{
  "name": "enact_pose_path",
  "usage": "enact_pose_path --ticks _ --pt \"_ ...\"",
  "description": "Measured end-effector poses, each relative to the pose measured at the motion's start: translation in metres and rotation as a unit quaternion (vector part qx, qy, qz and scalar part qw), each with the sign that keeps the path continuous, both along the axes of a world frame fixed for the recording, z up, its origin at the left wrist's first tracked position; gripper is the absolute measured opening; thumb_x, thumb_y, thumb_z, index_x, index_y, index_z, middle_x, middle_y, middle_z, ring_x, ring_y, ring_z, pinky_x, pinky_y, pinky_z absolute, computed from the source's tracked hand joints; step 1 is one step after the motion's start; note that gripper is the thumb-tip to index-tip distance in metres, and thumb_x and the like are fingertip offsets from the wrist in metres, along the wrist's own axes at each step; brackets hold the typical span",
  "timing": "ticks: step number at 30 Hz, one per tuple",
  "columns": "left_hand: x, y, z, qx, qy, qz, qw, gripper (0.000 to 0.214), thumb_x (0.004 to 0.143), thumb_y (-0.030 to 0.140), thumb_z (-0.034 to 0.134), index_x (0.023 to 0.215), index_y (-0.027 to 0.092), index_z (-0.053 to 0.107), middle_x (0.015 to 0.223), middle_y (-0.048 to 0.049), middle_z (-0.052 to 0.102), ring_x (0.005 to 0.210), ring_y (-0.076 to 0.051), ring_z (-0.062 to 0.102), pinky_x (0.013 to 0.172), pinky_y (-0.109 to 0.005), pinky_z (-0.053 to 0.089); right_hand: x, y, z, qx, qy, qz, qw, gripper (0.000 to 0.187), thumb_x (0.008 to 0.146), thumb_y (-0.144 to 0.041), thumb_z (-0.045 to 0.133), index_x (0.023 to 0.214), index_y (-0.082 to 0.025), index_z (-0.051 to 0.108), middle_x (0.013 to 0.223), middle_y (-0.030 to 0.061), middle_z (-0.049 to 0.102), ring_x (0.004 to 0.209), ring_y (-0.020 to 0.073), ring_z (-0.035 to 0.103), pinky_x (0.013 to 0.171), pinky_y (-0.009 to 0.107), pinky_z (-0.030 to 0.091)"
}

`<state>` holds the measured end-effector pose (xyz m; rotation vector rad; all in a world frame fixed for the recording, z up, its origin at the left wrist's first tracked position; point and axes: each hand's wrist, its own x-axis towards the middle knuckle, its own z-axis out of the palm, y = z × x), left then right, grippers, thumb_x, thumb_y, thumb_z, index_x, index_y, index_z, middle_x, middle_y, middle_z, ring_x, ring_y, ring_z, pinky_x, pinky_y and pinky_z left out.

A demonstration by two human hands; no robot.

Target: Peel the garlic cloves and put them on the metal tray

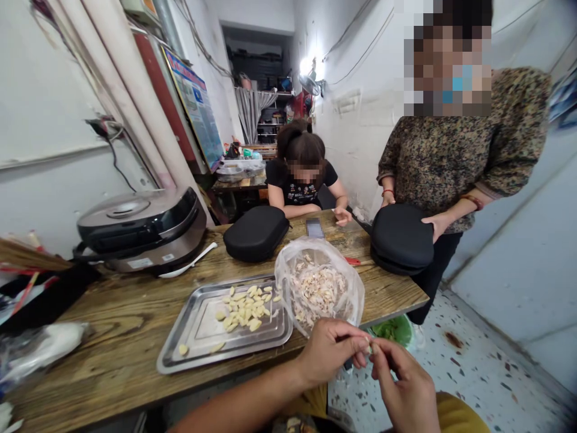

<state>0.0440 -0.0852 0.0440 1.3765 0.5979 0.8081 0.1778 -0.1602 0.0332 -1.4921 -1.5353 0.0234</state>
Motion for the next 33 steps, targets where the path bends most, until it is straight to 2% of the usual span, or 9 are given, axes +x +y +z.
enact_pose_path --ticks 7,13,18,24,27,29,33 --pt "0.001 0.002 0.007 -0.039 -0.016 -0.021 0.999 0.036 0.076 0.042 0.061 0.088 0.010 0.068 0.062 -0.0052 0.064 0.054 -0.012 0.059 0.057 -0.023 0.049 -0.001 -0.001 0.002 -0.015 0.050 -0.002 0.999 0.015 0.084 -0.030 0.052 0.084 -0.019 0.062 0.065 0.0018 0.063 0.051 0.0118 0.057 0.049 0.019 0.047" --pt "-0.004 0.001 0.011 0.009 0.035 -0.013 0.999 0.035 0.075 0.039 0.062 0.093 0.010 0.067 0.062 -0.0028 0.060 0.051 -0.008 0.051 0.051 -0.019 0.041 -0.001 0.001 0.004 0.003 0.022 -0.020 1.000 0.016 0.084 -0.031 0.052 0.083 -0.019 0.062 0.070 0.0026 0.065 0.056 0.0130 0.060 0.054 0.020 0.049" --pt "-0.005 0.003 0.013 -0.047 0.008 -0.030 0.998 0.040 0.072 0.042 0.065 0.097 0.010 0.064 0.066 -0.0021 0.060 0.048 -0.007 0.050 0.049 -0.019 0.042 0.000 0.003 0.009 0.011 0.022 -0.043 0.999 0.017 0.084 -0.032 0.052 0.082 -0.020 0.063 0.071 0.0019 0.066 0.056 0.0125 0.060 0.053 0.020 0.048" --pt "-0.008 0.006 0.015 -0.137 -0.057 -0.047 0.988 0.040 0.073 0.038 0.067 0.098 0.008 0.062 0.073 -0.0054 0.063 0.053 -0.008 0.055 0.051 -0.020 0.043 0.007 0.000 0.014 -0.021 0.051 -0.082 0.995 0.022 0.084 -0.036 0.051 0.082 -0.018 0.064 0.068 0.0025 0.065 0.053 0.0134 0.058 0.052 0.023 0.047" --pt "-0.008 0.006 0.016 -0.171 -0.077 -0.045 0.981 0.040 0.072 0.036 0.068 0.099 0.007 0.061 0.077 -0.0074 0.064 0.058 -0.010 0.058 0.055 -0.022 0.046 0.018 -0.002 0.007 -0.034 0.052 -0.101 0.993 0.025 0.084 -0.039 0.051 0.084 -0.018 0.065 0.070 0.0033 0.066 0.054 0.0139 0.059 0.053 0.023 0.046" --pt "-0.009 0.005 0.017 -0.173 -0.078 -0.034 0.981 0.042 0.070 0.034 0.071 0.099 0.006 0.061 0.078 -0.0077 0.064 0.060 -0.010 0.059 0.058 -0.023 0.047 0.029 -0.003 -0.004 -0.055 0.026 -0.108 0.992 0.027 0.084 -0.042 0.050 0.082 -0.019 0.065 0.070 0.0035 0.066 0.054 0.0141 0.058 0.053 0.024 0.046" --pt "-0.007 0.006 0.015 -0.156 -0.050 -0.003 0.987 0.047 0.064 0.034 0.076 0.100 0.007 0.061 0.077 -0.0069 0.065 0.060 -0.011 0.060 0.059 -0.024 0.048 0.048 -0.004 -0.032 -0.166 -0.087 -0.085 0.979 0.035 0.079 -0.049 0.055 0.060 -0.020 0.060 0.050 0.0001 0.057 0.042 0.0133 0.051 0.043 0.024 0.039"
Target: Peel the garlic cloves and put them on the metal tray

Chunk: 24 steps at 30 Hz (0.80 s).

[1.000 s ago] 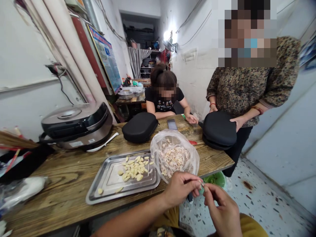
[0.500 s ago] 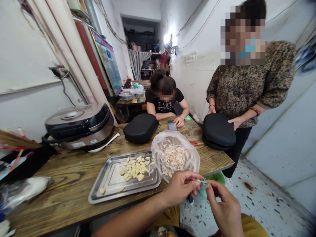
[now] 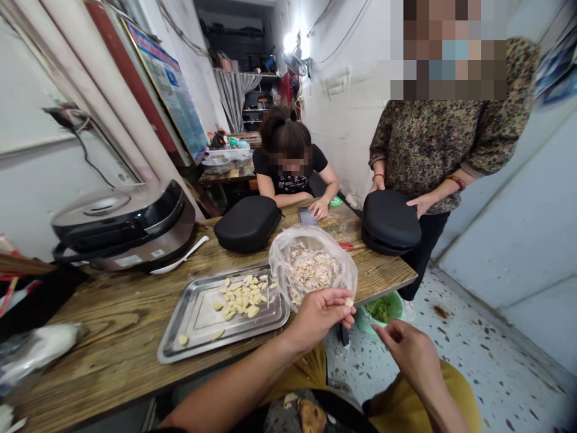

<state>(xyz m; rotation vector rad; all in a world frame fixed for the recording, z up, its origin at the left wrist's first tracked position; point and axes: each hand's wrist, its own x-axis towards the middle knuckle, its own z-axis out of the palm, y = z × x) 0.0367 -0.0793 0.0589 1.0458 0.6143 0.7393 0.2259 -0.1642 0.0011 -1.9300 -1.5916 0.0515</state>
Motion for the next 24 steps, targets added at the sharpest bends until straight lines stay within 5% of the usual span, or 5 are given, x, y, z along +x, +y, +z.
enact_pose_path --ticks 5,8,12,24 --pt "0.003 0.000 -0.003 0.036 0.035 0.016 0.999 0.038 0.065 0.036 0.074 0.088 0.007 0.066 0.068 -0.0058 0.066 0.057 -0.011 0.060 0.060 -0.024 0.048 -0.006 0.000 0.005 0.014 0.005 0.134 0.991 0.024 0.084 -0.037 0.051 0.072 -0.021 0.065 0.079 0.0045 0.061 0.060 0.0142 0.058 0.056 0.025 0.045" --pt "0.003 -0.001 -0.004 0.050 0.038 0.010 0.998 0.034 0.066 0.034 0.073 0.087 0.008 0.068 0.065 -0.0050 0.066 0.056 -0.010 0.060 0.061 -0.023 0.048 -0.020 0.001 0.030 0.089 0.069 0.121 0.986 0.025 0.082 -0.033 0.056 0.062 -0.019 0.059 0.070 0.0031 0.054 0.061 0.0141 0.055 0.057 0.026 0.044" --pt "0.003 -0.003 -0.005 0.066 0.027 0.009 0.997 0.031 0.068 0.033 0.073 0.088 0.010 0.069 0.064 -0.0050 0.068 0.057 -0.011 0.061 0.061 -0.023 0.049 -0.034 0.005 0.053 0.135 0.131 0.161 0.969 0.015 0.083 -0.024 0.057 0.095 -0.020 0.064 0.089 0.0058 0.057 0.077 0.0151 0.057 0.065 0.025 0.047" --pt "-0.002 -0.004 -0.011 0.241 0.061 0.030 0.968 0.018 0.076 0.025 0.064 0.087 0.014 0.072 0.077 -0.0091 0.069 0.059 -0.014 0.063 0.060 -0.026 0.052 -0.047 0.009 0.059 0.155 0.106 0.167 0.968 0.011 0.085 -0.018 0.052 0.087 -0.018 0.062 0.080 0.0043 0.061 0.072 0.0143 0.059 0.064 0.024 0.049"
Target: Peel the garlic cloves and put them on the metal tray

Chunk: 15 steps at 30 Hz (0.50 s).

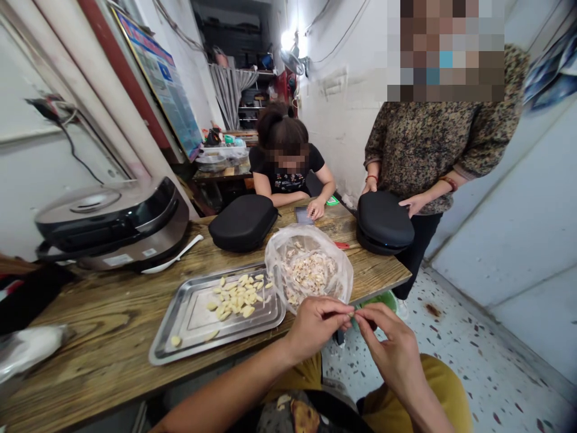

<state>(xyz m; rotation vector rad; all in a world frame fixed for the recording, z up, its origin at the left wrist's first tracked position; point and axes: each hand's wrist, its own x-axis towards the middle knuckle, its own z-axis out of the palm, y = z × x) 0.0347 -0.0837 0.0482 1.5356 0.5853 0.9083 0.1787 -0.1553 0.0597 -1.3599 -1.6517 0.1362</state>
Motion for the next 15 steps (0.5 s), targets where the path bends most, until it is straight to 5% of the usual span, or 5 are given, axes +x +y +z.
enact_pose_path --ticks 7,15 --pt "-0.0007 -0.0008 -0.0011 0.090 0.047 0.006 0.995 0.017 0.077 0.019 0.061 0.089 0.017 0.073 0.079 -0.0087 0.069 0.064 -0.014 0.063 0.062 -0.024 0.052 -0.0048 -0.0061 -0.0061 0.029 -0.051 -0.010 0.998 0.010 0.084 -0.013 0.051 0.086 -0.017 0.059 0.078 0.0042 0.058 0.066 0.0127 0.055 0.060 0.023 0.046" --pt "-0.0007 -0.0048 -0.0004 0.056 0.061 -0.014 0.996 0.017 0.077 0.025 0.062 0.087 0.017 0.073 0.075 -0.0075 0.069 0.061 -0.013 0.062 0.060 -0.023 0.052 -0.0002 -0.0054 -0.0103 0.002 -0.039 -0.038 0.999 0.015 0.083 -0.017 0.052 0.068 -0.019 0.055 0.064 -0.0002 0.050 0.053 0.0105 0.046 0.051 0.022 0.039"
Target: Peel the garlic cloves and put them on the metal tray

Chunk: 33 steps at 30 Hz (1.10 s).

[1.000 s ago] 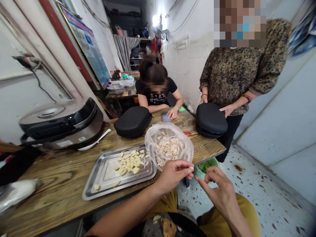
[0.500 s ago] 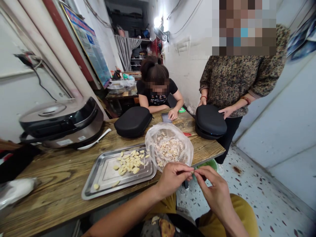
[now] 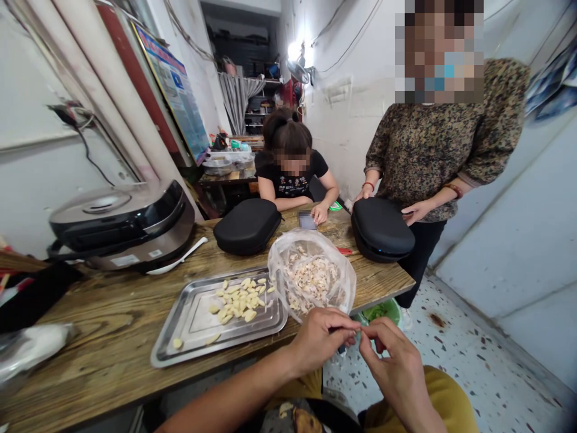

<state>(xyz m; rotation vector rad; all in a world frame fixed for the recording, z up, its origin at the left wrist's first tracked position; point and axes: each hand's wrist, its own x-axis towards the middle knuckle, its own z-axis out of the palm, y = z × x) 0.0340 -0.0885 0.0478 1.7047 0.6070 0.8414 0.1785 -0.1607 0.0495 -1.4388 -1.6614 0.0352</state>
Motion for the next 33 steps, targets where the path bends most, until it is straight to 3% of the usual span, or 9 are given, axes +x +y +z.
enact_pose_path --ticks 4,8,11,16,22,27,29,33 --pt "0.000 -0.002 0.003 -0.056 -0.009 -0.025 0.998 0.020 0.076 0.029 0.063 0.086 0.016 0.073 0.072 -0.0067 0.067 0.055 -0.011 0.060 0.056 -0.021 0.049 0.014 -0.002 -0.002 -0.028 0.035 -0.065 0.997 0.020 0.083 -0.026 0.052 0.065 -0.019 0.053 0.059 -0.0004 0.048 0.051 0.0121 0.045 0.050 0.024 0.038" --pt "0.004 -0.004 0.006 -0.125 -0.028 -0.010 0.992 0.027 0.071 0.031 0.068 0.090 0.013 0.070 0.067 -0.0054 0.067 0.053 -0.012 0.060 0.054 -0.021 0.048 0.016 -0.009 0.001 -0.069 0.094 0.006 0.993 0.014 0.084 -0.029 0.054 0.075 -0.019 0.059 0.073 0.0042 0.058 0.067 0.0154 0.055 0.061 0.025 0.045" --pt "0.007 -0.005 0.008 -0.159 -0.032 0.000 0.987 0.028 0.068 0.035 0.070 0.083 0.011 0.070 0.060 -0.0048 0.065 0.052 -0.013 0.060 0.055 -0.022 0.049 0.010 -0.012 -0.003 -0.081 0.139 0.055 0.985 0.012 0.084 -0.029 0.055 0.084 -0.019 0.063 0.081 0.0058 0.061 0.074 0.0167 0.058 0.067 0.025 0.048" --pt "0.007 -0.005 0.008 -0.179 -0.007 0.008 0.984 0.027 0.068 0.037 0.069 0.075 0.010 0.070 0.054 -0.0035 0.063 0.047 -0.012 0.056 0.049 -0.022 0.046 0.005 -0.011 -0.015 -0.146 0.260 0.033 0.954 0.025 0.080 -0.037 0.060 0.097 -0.018 0.063 0.072 0.0041 0.063 0.063 0.0159 0.059 0.059 0.025 0.051" --pt "0.002 -0.005 0.009 -0.129 0.042 -0.007 0.991 0.020 0.073 0.031 0.062 0.073 0.012 0.069 0.050 -0.0010 0.059 0.046 -0.011 0.055 0.048 -0.020 0.043 0.005 -0.013 -0.010 -0.156 0.319 0.042 0.934 0.026 0.077 -0.038 0.063 0.091 -0.017 0.065 0.064 0.0031 0.063 0.055 0.0149 0.058 0.052 0.023 0.051" --pt "0.001 -0.006 0.015 -0.093 0.059 -0.037 0.993 0.019 0.076 0.026 0.055 0.073 0.012 0.068 0.055 -0.0023 0.061 0.049 -0.012 0.057 0.050 -0.020 0.044 0.005 -0.013 -0.006 -0.143 0.314 0.035 0.938 0.024 0.075 -0.039 0.064 0.085 -0.017 0.066 0.062 0.0035 0.063 0.053 0.0146 0.058 0.050 0.023 0.051" --pt "0.000 -0.006 0.015 -0.077 0.068 -0.040 0.994 0.019 0.078 0.024 0.053 0.072 0.013 0.067 0.055 -0.0023 0.060 0.049 -0.012 0.057 0.050 -0.020 0.044 0.004 -0.013 -0.006 -0.128 0.314 0.033 0.940 0.027 0.076 -0.038 0.063 0.092 -0.017 0.066 0.067 0.0047 0.065 0.056 0.0157 0.060 0.052 0.024 0.052" --pt "-0.001 -0.008 0.015 0.011 0.090 -0.024 0.996 0.017 0.078 0.020 0.052 0.070 0.013 0.066 0.051 -0.0004 0.058 0.047 -0.011 0.055 0.052 -0.019 0.042 0.004 -0.014 -0.009 -0.084 0.253 0.042 0.963 0.022 0.076 -0.032 0.064 0.092 -0.019 0.068 0.078 0.0067 0.066 0.067 0.0174 0.062 0.062 0.026 0.053"
